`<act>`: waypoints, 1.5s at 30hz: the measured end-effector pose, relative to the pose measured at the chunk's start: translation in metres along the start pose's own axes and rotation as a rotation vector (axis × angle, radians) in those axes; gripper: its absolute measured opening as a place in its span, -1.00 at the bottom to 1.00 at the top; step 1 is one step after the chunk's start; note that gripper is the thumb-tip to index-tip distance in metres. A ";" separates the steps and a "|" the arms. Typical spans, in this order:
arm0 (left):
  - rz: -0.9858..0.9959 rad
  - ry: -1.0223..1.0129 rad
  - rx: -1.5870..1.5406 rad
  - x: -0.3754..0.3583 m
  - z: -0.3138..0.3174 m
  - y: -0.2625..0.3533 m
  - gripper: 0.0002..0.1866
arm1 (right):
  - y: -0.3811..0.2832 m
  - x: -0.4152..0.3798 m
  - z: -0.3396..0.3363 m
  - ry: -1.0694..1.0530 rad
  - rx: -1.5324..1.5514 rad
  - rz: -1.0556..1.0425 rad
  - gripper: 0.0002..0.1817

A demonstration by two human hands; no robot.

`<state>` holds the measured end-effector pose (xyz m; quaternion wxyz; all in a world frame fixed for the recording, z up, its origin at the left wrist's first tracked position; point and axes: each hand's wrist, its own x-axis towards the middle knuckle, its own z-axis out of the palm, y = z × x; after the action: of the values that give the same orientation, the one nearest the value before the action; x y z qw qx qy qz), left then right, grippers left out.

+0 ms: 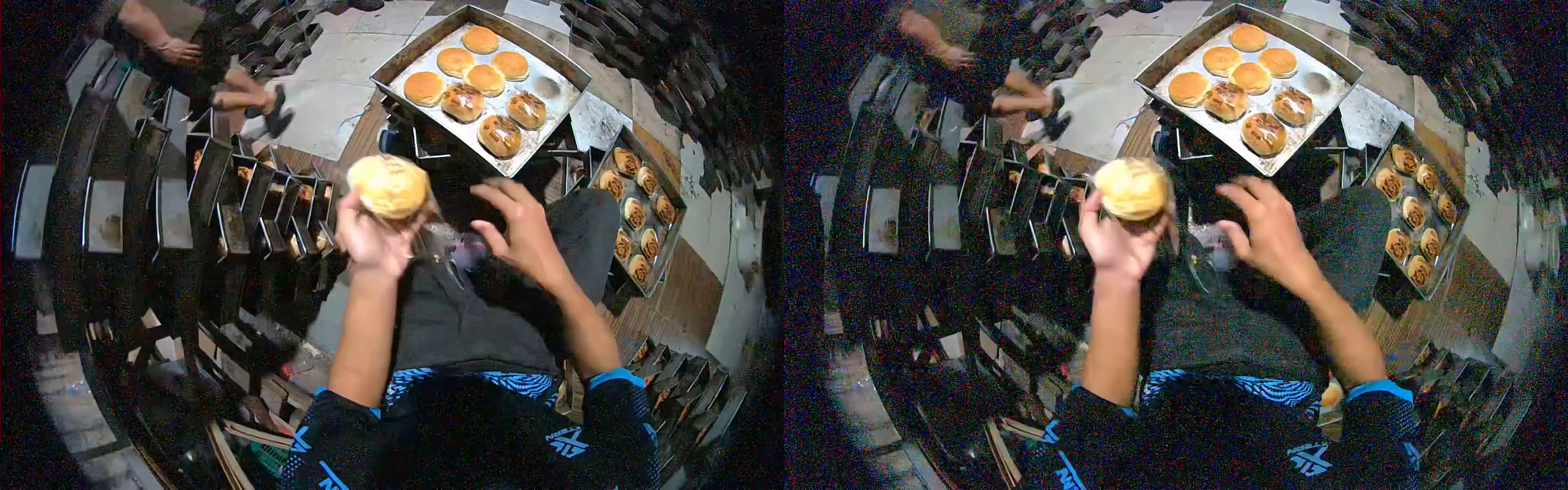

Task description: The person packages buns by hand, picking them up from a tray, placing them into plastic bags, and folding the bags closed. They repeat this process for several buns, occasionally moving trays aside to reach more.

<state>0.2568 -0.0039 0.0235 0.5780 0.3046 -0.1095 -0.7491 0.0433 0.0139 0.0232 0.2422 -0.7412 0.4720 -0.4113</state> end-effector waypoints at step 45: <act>0.426 0.576 1.023 -0.062 -0.078 0.024 -0.80 | 0.010 0.020 0.085 -0.032 0.089 0.099 -0.77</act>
<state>0.3306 0.0607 -0.0050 0.5020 0.7041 -0.3526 -0.3578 0.1143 -0.0106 -0.0230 0.3024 -0.7120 0.4852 -0.4076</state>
